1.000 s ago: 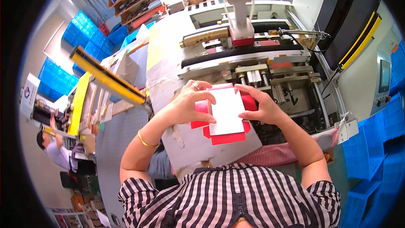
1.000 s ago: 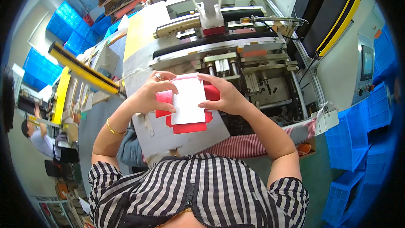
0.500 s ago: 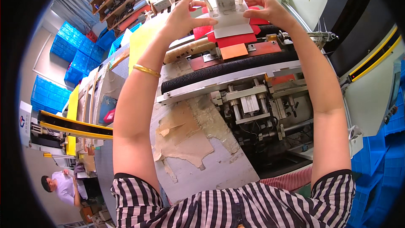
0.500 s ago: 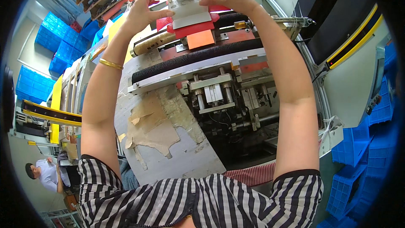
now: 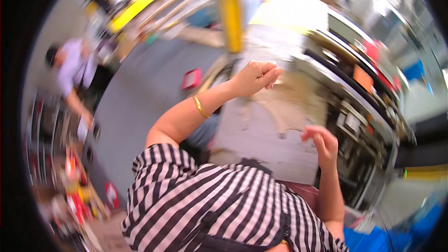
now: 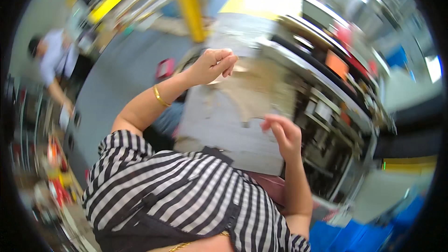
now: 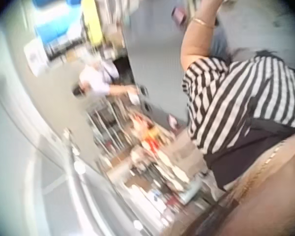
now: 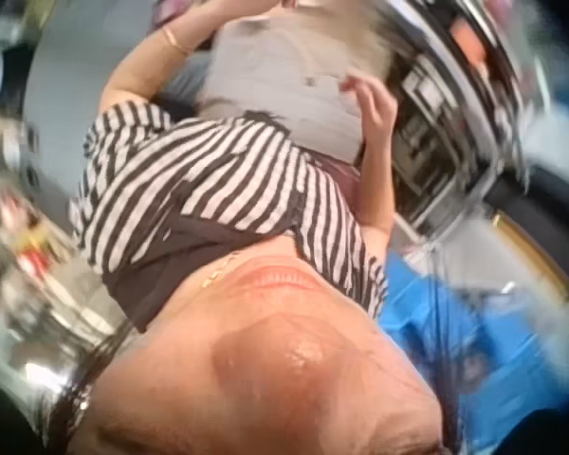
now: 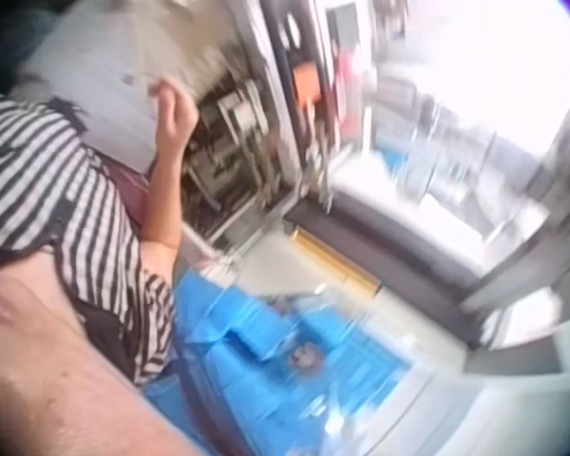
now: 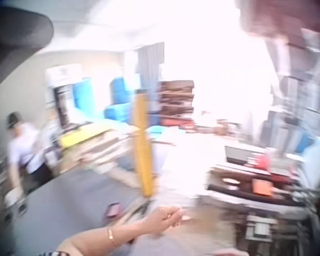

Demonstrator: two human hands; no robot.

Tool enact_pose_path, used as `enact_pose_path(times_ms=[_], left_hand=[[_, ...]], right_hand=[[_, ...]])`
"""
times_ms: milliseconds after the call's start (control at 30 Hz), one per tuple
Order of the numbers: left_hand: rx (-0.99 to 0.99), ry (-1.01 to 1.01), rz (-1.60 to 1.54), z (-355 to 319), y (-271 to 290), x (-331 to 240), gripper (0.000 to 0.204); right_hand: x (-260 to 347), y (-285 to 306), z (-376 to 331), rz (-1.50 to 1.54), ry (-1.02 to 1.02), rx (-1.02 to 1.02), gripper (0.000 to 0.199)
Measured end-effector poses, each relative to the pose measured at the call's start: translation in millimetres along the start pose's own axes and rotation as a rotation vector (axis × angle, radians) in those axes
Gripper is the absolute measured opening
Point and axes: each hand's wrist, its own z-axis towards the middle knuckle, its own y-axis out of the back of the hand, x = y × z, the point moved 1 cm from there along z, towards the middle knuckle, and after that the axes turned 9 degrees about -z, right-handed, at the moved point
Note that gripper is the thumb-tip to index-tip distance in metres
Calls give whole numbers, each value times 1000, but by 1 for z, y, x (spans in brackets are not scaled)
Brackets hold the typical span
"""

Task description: The person is repeatedly picking up red paper box components and feeding them into an automated packaging machine.

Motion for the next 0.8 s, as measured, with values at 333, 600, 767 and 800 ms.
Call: enact_pose_path(times_ms=[333, 600, 767, 800], left_hand=[[-1504, 997, 449, -622, 253, 184, 32], [-1721, 1888, 753, -854, 187, 50, 35], [-1626, 1932, 953, -873, 200, 28, 41], [-1622, 1943, 951, -882, 200, 28, 41]], right_hand=[[7, -207, 35, 97, -41, 595, 31], [19, -376, 98, -33, -181, 977, 41], [28, -447, 115, -163, -114, 1167, 45], [30, -457, 116, -207, -63, 1199, 45]])
